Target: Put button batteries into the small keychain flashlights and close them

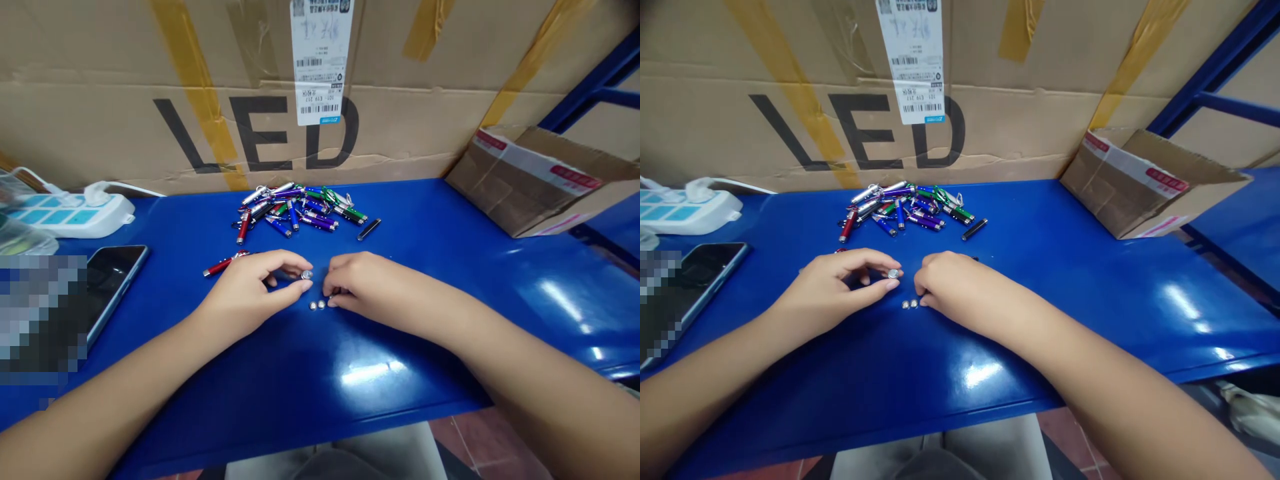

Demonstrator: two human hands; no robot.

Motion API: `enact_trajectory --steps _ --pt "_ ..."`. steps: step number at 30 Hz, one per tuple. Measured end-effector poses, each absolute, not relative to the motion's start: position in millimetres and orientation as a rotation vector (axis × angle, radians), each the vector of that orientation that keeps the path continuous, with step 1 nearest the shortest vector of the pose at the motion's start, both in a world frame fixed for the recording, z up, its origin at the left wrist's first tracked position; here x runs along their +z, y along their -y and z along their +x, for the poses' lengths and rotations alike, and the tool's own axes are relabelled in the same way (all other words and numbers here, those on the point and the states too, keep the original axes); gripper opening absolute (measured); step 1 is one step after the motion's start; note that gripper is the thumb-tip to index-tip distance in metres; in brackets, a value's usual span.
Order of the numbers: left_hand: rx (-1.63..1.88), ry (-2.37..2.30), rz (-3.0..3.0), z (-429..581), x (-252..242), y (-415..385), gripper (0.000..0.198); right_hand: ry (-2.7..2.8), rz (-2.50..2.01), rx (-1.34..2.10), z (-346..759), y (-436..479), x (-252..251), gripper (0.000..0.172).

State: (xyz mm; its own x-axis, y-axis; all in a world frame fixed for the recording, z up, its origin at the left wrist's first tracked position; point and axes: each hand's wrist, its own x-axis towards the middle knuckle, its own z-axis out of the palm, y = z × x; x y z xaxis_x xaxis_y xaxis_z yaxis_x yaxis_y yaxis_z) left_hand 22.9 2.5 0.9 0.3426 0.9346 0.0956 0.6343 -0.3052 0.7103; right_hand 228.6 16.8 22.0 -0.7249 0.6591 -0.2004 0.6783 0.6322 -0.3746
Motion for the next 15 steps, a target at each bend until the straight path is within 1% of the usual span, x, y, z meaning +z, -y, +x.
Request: enact_trajectory --steps 6,9,11,12,14,15 --pt "0.697 -1.346 1.966 23.8 -0.4 -0.6 0.015 -2.860 1.158 -0.597 229.5 -16.4 20.7 0.023" --pt "0.693 -1.355 1.989 23.4 -1.8 0.0 0.013 -2.943 1.163 -0.646 232.5 -20.3 17.7 0.025" --pt "0.699 -1.349 2.010 23.5 -2.5 0.2 0.013 -2.980 1.273 -0.868 234.1 -22.7 18.3 0.021" --pt "0.707 -1.343 2.019 23.8 -3.0 0.2 0.013 -2.972 1.353 -1.074 234.5 -23.7 19.0 0.017" --pt "0.731 -1.334 2.031 25.0 -3.9 0.6 0.013 -2.854 1.502 -1.593 234.5 -25.2 19.9 0.008" --pt "0.743 -1.330 2.031 25.8 -4.3 1.0 0.014 -2.757 1.556 -1.832 234.1 -25.8 19.6 0.006"
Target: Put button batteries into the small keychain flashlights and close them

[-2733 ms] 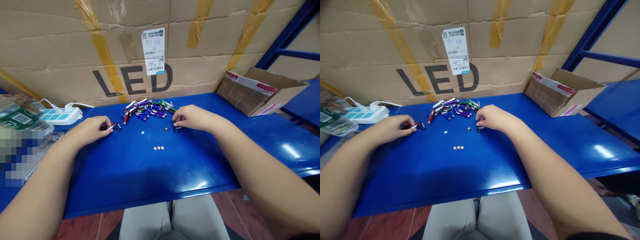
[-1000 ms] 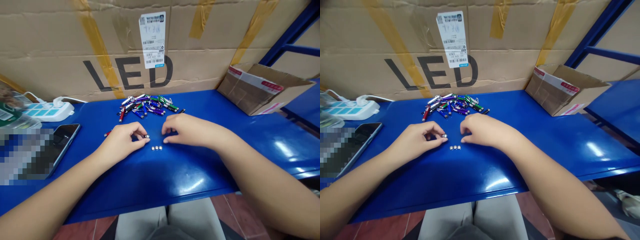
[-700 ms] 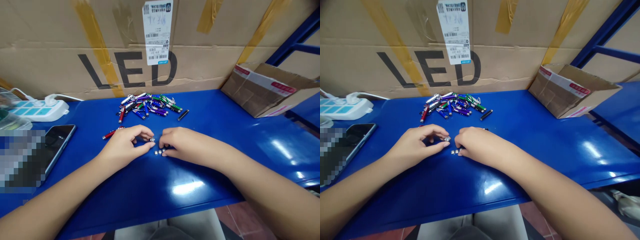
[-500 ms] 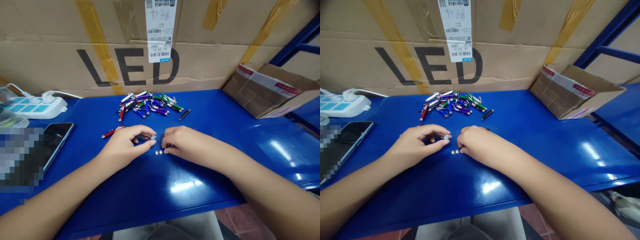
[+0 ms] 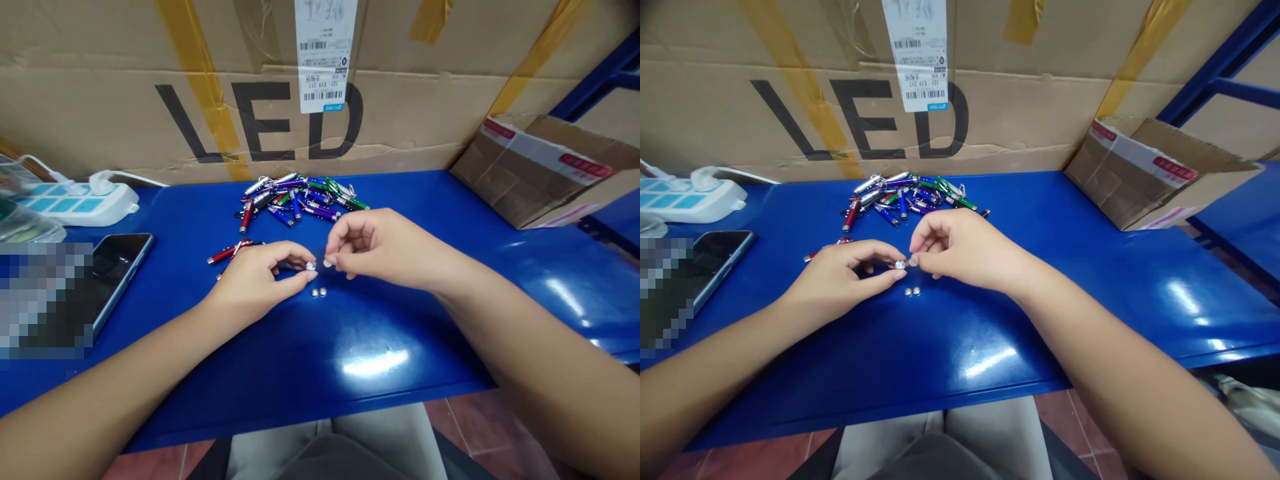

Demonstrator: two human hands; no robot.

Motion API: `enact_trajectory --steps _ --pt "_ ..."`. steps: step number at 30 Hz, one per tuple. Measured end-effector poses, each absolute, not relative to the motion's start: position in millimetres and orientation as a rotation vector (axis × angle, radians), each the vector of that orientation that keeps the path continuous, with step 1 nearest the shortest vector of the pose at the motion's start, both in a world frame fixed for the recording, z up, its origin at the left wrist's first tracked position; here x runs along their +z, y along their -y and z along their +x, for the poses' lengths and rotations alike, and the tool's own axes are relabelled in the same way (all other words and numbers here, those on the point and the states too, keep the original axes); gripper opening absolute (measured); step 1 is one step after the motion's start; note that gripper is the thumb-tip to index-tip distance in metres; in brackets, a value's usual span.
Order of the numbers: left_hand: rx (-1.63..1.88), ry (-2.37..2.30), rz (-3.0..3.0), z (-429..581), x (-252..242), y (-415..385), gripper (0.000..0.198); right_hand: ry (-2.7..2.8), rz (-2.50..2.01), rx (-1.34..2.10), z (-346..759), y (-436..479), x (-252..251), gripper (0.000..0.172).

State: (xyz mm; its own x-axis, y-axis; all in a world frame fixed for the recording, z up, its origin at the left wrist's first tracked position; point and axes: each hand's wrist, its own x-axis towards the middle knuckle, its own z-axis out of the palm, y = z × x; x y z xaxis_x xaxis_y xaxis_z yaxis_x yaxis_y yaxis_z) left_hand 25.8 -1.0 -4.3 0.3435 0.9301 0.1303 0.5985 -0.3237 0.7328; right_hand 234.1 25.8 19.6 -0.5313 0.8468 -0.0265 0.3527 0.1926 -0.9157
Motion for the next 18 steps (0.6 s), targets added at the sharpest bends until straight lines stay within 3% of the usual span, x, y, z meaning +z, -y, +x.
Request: enact_trajectory --steps 3,11,18 --pt "0.782 -1.329 2.003 28.4 -5.5 2.9 0.014 1.724 -1.109 1.500 231.8 -27.5 16.0 0.011" --pt "0.864 -1.378 1.983 30.6 -7.0 4.6 0.017 1.669 -1.075 1.611 228.2 -28.0 9.9 0.013" --pt "0.665 -1.344 2.376 18.0 -13.5 -10.4 0.015 1.771 -1.284 1.207 248.6 -44.6 17.3 0.015"
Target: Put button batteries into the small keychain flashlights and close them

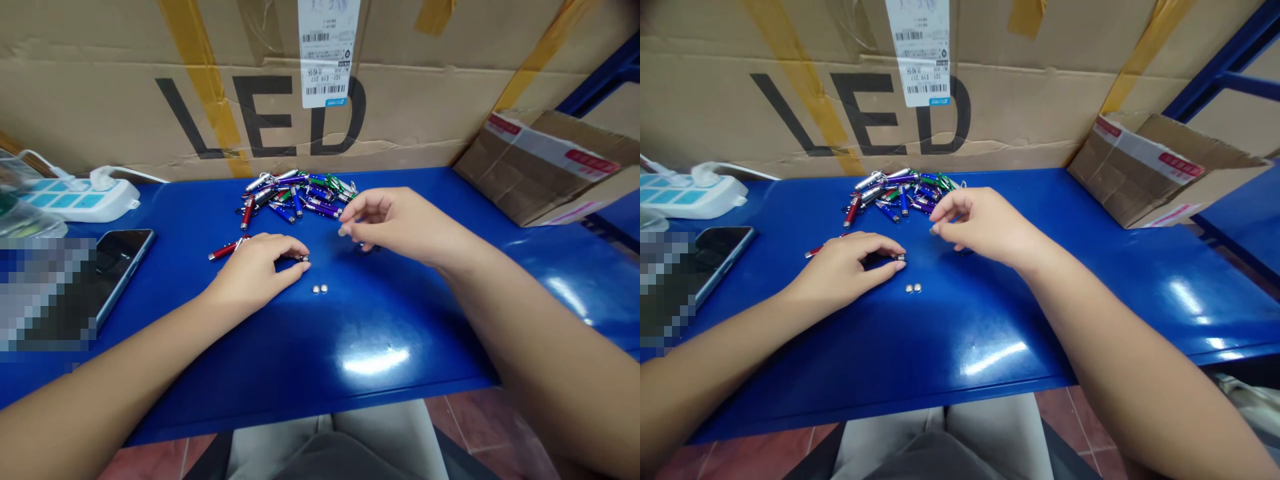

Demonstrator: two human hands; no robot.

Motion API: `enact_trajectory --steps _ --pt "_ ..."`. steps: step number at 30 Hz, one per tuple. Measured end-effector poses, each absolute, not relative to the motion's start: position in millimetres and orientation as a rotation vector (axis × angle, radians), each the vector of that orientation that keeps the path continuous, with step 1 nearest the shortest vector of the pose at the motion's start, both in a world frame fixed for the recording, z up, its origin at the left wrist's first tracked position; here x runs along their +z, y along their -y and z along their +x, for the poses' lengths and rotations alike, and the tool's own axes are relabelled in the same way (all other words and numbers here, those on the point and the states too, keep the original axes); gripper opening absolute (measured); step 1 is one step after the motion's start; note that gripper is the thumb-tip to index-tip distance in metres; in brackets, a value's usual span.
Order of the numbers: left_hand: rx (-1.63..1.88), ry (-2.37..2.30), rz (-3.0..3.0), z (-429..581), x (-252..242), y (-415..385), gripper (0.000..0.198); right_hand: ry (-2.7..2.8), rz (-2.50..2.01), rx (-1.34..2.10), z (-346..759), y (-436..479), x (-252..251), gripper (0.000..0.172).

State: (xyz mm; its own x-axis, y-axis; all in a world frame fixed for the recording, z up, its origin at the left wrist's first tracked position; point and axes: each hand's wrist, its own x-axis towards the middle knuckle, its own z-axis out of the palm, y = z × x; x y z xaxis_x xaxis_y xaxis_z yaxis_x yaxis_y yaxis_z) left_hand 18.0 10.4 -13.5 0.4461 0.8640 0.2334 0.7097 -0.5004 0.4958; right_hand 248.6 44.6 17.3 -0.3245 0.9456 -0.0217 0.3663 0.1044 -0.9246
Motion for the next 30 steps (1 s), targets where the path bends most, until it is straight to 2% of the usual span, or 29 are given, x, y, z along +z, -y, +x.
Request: enact_trajectory --steps 3,8,14,18,21,24,27,30 --pt "0.538 -1.344 2.503 18.4 -12.9 -19.1 0.019 1.755 -1.377 1.086 257.5 -53.6 19.8 0.016" --pt "0.363 -1.340 2.667 63.8 0.5 -35.3 0.030 1.673 -1.363 1.079 265.9 -63.0 21.4 0.017" --pt "0.328 -1.208 2.698 92.0 35.9 -43.1 0.025 1.566 -1.321 1.109 274.0 -69.3 21.9 0.013" --pt "0.512 -1.510 2.519 45.6 56.8 -45.3 0.015 1.561 -1.288 1.126 275.2 -69.6 22.3 0.012" --pt "0.522 -1.636 2.461 41.1 53.7 -51.5 0.014 1.510 -1.237 1.093 276.1 -69.0 26.1 0.013" --pt "0.344 -1.452 2.616 81.1 37.8 -58.4 0.021 1.410 -1.210 1.056 278.5 -69.0 31.4 0.013" --pt "0.201 -1.466 2.690 131.1 24.7 -64.7 0.027 1.334 -1.217 1.045 281.3 -70.2 35.1 0.013" --pt "0.177 -1.498 2.672 157.0 20.8 -73.0 0.022 1.319 -1.219 1.046 283.2 -72.0 36.4 0.013"
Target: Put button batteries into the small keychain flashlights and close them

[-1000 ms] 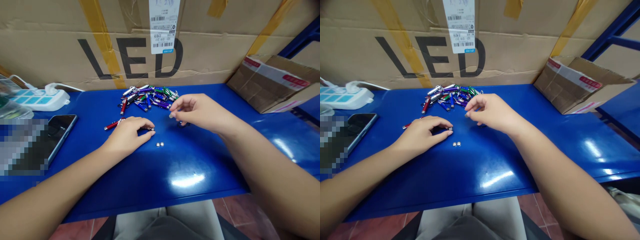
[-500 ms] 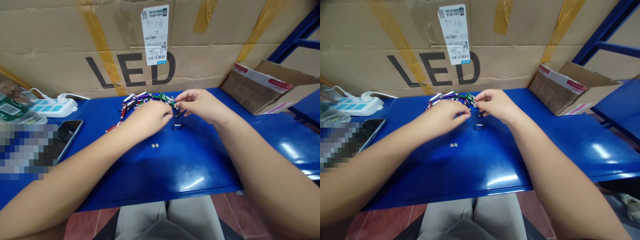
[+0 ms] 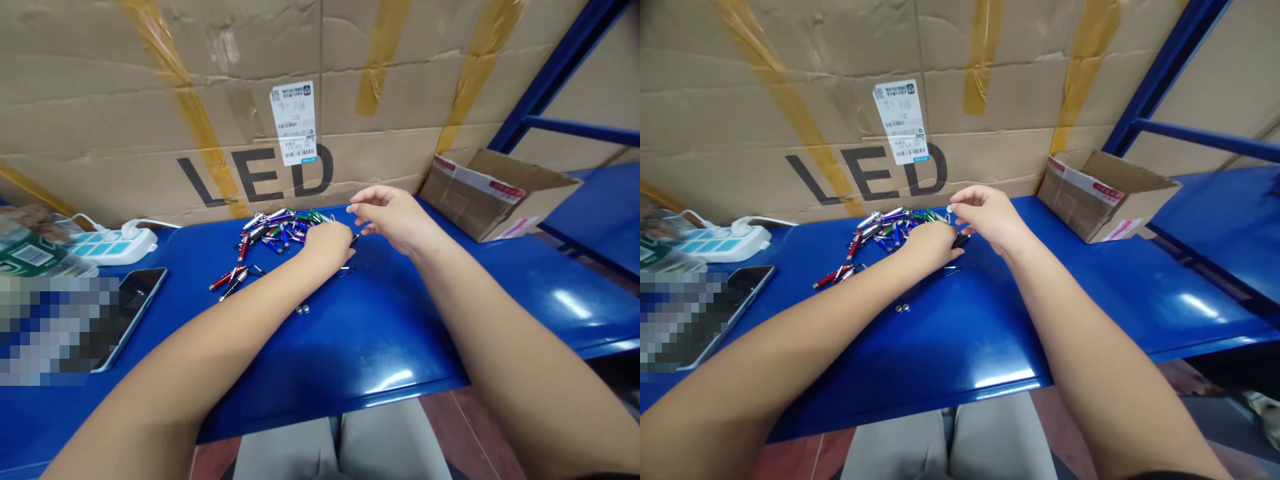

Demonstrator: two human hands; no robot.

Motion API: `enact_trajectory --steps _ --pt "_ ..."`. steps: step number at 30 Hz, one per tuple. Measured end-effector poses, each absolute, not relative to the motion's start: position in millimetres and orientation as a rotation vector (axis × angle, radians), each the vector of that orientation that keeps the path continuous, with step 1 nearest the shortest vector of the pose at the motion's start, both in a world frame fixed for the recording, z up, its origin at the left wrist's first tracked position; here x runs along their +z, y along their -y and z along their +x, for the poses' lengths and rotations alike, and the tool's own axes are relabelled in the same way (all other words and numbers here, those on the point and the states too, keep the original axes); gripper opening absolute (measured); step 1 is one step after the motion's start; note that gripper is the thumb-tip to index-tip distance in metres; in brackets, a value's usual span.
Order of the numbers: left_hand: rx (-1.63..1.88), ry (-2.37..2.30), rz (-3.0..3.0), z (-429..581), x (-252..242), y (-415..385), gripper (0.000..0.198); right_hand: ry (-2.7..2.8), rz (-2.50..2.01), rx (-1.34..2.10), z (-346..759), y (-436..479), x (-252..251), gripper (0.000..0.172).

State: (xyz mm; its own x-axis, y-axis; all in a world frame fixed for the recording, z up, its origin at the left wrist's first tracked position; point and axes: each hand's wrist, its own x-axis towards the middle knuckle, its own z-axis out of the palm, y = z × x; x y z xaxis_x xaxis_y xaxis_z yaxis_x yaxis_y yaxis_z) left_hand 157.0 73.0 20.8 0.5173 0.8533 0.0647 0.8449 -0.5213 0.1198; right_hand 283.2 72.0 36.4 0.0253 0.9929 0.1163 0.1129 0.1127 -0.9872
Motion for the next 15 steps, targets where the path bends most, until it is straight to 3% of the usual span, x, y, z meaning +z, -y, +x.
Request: enact_trajectory --steps 4,8,10,15 --pt "0.232 -1.501 2.598 145.3 25.2 -81.7 0.013 1.319 -1.214 1.038 285.1 -73.1 36.4 0.013" --pt "0.325 -1.411 2.433 100.7 31.1 -72.5 0.032 1.327 -1.169 1.033 285.2 -71.3 36.2 0.015" --pt "0.447 -1.282 2.042 76.2 31.7 -59.1 0.035 1.348 -1.157 1.041 283.0 -69.1 36.1 0.015" --pt "0.726 -1.114 1.318 33.9 25.0 -22.9 0.016 1.442 -1.165 1.083 270.9 -60.2 35.4 0.012"
